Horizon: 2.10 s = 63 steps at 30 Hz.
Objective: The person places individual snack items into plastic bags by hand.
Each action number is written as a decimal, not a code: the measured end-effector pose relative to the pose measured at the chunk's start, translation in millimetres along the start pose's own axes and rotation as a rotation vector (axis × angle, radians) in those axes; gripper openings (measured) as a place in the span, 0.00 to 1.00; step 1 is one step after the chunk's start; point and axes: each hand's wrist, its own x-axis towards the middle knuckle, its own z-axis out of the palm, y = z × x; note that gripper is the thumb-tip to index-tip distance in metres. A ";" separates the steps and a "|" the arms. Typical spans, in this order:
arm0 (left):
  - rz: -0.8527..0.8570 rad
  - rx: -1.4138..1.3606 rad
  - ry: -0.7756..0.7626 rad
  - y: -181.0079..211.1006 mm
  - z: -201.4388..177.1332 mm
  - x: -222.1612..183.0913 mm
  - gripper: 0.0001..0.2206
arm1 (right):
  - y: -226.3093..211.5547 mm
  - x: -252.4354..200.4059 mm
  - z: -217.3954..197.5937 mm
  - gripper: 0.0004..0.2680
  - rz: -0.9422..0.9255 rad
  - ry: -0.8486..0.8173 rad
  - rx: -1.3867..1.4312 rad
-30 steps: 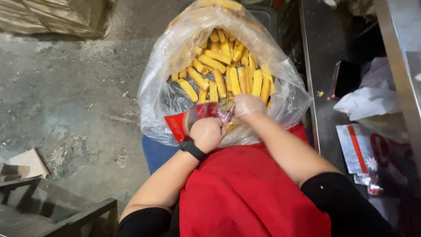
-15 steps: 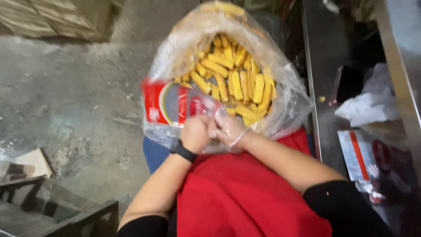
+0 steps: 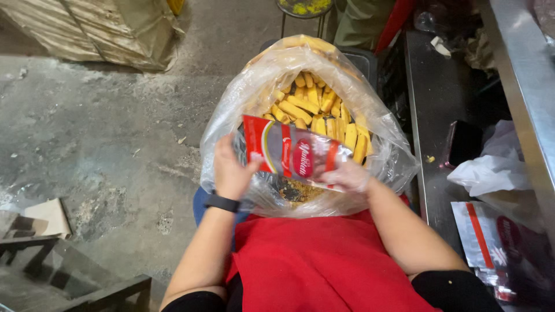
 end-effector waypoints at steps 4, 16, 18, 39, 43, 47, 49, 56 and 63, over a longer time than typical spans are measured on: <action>-0.582 -0.581 -0.340 -57.8 -3.8 -8.8 0.18 | -34.1 -21.5 -6.5 0.31 -0.166 -0.257 0.362; -0.378 -0.257 -0.287 -39.1 -7.7 -13.3 0.11 | -23.5 -17.9 -25.3 0.17 -0.027 0.064 0.470; -0.148 -0.102 -0.237 -36.1 -9.4 -10.0 0.10 | -30.3 -24.9 -17.4 0.20 -0.080 -0.034 0.500; -0.950 -1.095 -0.323 -110.2 37.7 -30.0 0.09 | -2.9 12.1 -45.9 0.20 0.077 0.276 0.387; -0.759 -1.167 -0.278 -86.6 29.2 -21.9 0.22 | -37.6 4.7 -27.4 0.26 -0.083 0.125 0.565; -0.415 -1.371 -0.372 -25.8 45.0 -30.1 0.40 | -31.8 17.0 -3.3 0.25 -0.224 -0.021 0.839; -0.316 -1.532 -0.410 -7.0 51.1 -37.4 0.41 | -12.2 28.1 24.3 0.20 -0.146 -0.203 0.976; -0.808 -1.471 -0.253 -37.3 41.1 -43.4 0.20 | 31.5 43.0 44.5 0.16 -0.067 -0.134 -0.055; -1.024 -1.573 -0.210 -121.2 8.9 -87.5 0.15 | 84.3 -9.2 -10.9 0.13 0.790 -0.322 -1.355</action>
